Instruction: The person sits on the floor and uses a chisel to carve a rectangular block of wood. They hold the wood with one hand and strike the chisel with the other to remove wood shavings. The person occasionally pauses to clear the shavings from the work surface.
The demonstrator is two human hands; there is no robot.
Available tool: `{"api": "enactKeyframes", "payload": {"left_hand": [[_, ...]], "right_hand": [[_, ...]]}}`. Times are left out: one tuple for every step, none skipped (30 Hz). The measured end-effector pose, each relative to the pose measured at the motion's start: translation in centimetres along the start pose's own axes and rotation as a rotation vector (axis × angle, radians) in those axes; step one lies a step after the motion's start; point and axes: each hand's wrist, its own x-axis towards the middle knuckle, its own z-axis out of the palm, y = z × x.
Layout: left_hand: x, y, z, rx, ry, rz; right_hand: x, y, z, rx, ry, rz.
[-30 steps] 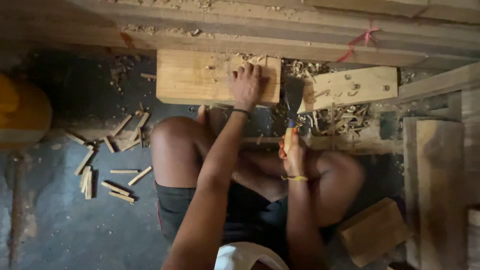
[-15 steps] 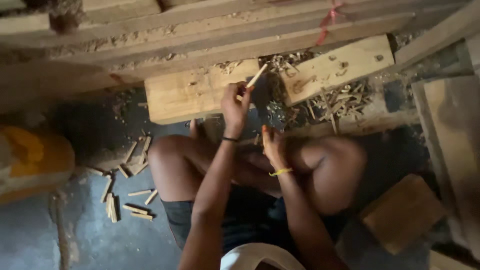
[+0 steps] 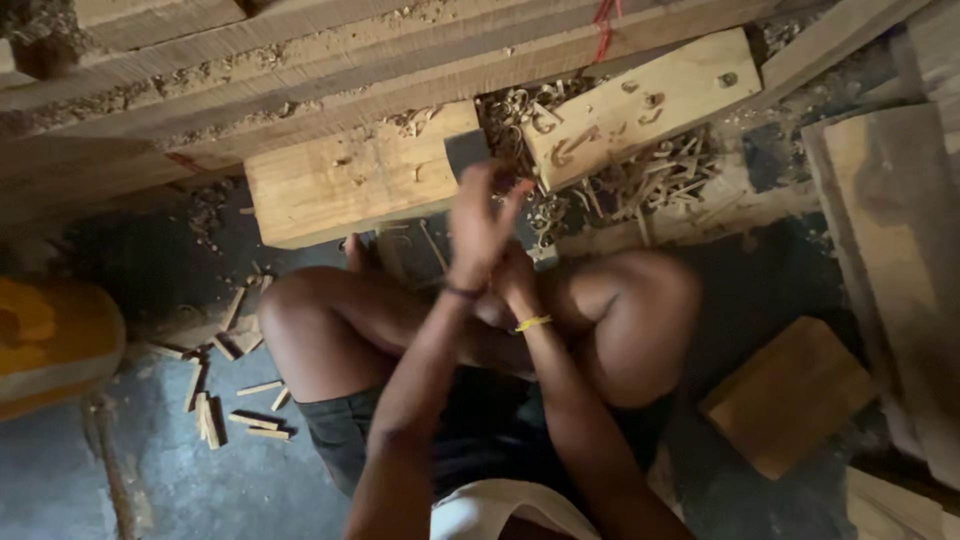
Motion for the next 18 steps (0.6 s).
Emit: {"api": "enactKeyframes", "payload": {"left_hand": [[-1.2, -1.0, -2.4, -0.011, -0.002, -0.087], [-2.3, -2.1, -5.2, -0.017, 0.032, -0.098], [-3.4, -3.1, -7.9, -0.025, 0.071, -0.113], [-4.6, -4.0, -10.5, -0.041, 0.144, -0.126], [-6.1, -4.6, -12.9, -0.053, 0.227, -0.144], [-7.9, -5.2, -15.1, -0.09, 0.285, -0.167], [-10.0, -5.5, -17.0, -0.125, 0.359, -0.196], [-12.1, -5.8, -18.6, -0.209, 0.406, -0.247], [-14.1, -5.9, -19.5, -0.294, 0.475, -0.294], [-15.7, -6.1, -20.5, -0.38, 0.544, -0.335], [-17.1, -6.2, -21.8, -0.24, 0.524, -0.28], [-18.4, -6.2, -23.3, -0.097, 0.498, -0.234], [-19.7, -6.0, -24.4, 0.054, 0.47, -0.197], [-20.5, -6.1, -25.2, 0.087, 0.498, -0.21], [-21.3, -6.6, -26.2, 0.118, 0.516, -0.226], [-22.0, -7.3, -27.1, 0.149, 0.534, -0.243], [-22.6, -8.1, -28.1, 0.176, 0.539, -0.258], [-23.4, -9.0, -28.9, 0.204, 0.543, -0.274]], "right_hand": [[-0.1, -0.2, -0.3, -0.003, -0.022, 0.011], [-0.2, -0.6, -0.4, 0.001, -0.048, 0.026], [-0.3, -0.9, -0.7, 0.01, -0.09, 0.03], [-0.3, -1.3, -0.8, -0.026, -0.074, -0.001], [-0.3, -1.6, -1.2, -0.066, -0.069, -0.037], [-0.3, -2.0, -1.4, -0.105, -0.064, -0.075], [-0.2, -2.2, -1.7, 0.019, -0.142, 0.007], [-0.3, -2.4, -2.0, 0.14, -0.221, 0.093], [0.0, -2.5, -2.3, 0.127, -0.242, 0.037], [0.2, -2.5, -2.6, 0.117, -0.264, -0.02], [0.4, -2.6, -2.7, 0.089, -0.249, 0.041], [0.6, -2.5, -2.7, 0.059, -0.232, 0.099], [1.1, -2.1, -3.0, 0.072, -0.267, 0.115], [1.7, -1.7, -3.4, 0.083, -0.301, 0.133], [2.0, -1.2, -3.7, 0.034, -0.304, 0.127], [2.4, -0.8, -3.9, -0.015, -0.305, 0.118], [2.7, -0.4, -4.3, -0.036, -0.307, 0.051], [3.1, -0.2, -4.5, -0.054, -0.309, -0.017]]}}
